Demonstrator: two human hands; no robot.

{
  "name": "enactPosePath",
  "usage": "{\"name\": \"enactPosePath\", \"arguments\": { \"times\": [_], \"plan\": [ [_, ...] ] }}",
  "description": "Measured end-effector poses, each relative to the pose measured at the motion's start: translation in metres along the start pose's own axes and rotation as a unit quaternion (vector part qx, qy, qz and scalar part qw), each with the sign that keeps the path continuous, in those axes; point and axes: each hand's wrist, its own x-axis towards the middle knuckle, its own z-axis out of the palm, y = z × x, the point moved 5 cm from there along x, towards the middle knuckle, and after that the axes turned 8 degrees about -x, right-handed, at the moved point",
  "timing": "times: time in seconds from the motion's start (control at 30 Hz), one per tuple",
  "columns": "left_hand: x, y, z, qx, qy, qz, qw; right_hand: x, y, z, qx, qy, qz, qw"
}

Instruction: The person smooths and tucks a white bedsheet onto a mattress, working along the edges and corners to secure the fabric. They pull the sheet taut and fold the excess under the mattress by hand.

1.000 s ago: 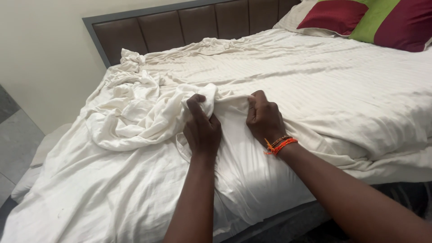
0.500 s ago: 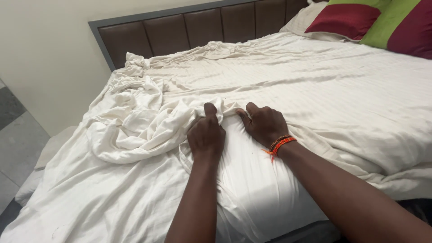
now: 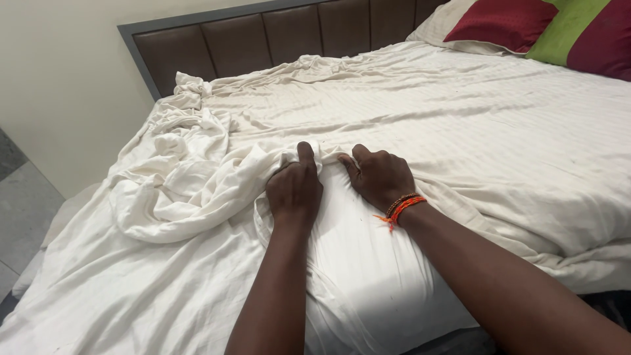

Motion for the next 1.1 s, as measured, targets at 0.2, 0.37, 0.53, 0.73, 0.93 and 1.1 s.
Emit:
{"name": "enactPosePath", "arguments": {
  "times": [0.2, 0.37, 0.53, 0.73, 0.93, 1.1],
  "plan": [
    [0.005, -0.003, 0.008, -0.023, -0.008, -0.008, 1.000, 0.003, 0.004, 0.007, 0.001, 0.001, 0.012, 1.000],
    [0.009, -0.005, 0.014, -0.025, -0.018, -0.012, 0.999, 0.006, 0.005, 0.010, -0.003, -0.001, 0.014, 1.000],
    [0.012, -0.005, 0.016, -0.026, -0.019, -0.007, 0.999, 0.008, 0.006, 0.012, -0.004, 0.014, 0.010, 1.000],
    [0.019, -0.015, 0.031, -0.020, -0.031, -0.016, 0.999, 0.012, 0.008, 0.018, 0.008, 0.005, 0.015, 1.000],
    [0.030, -0.012, 0.034, -0.051, -0.027, -0.013, 0.998, 0.012, 0.010, 0.009, -0.028, 0.035, -0.001, 0.999],
    [0.024, -0.019, 0.024, -0.098, -0.051, -0.065, 0.992, -0.016, -0.024, -0.057, -0.002, 0.302, -0.131, 0.944]
  ]
}}
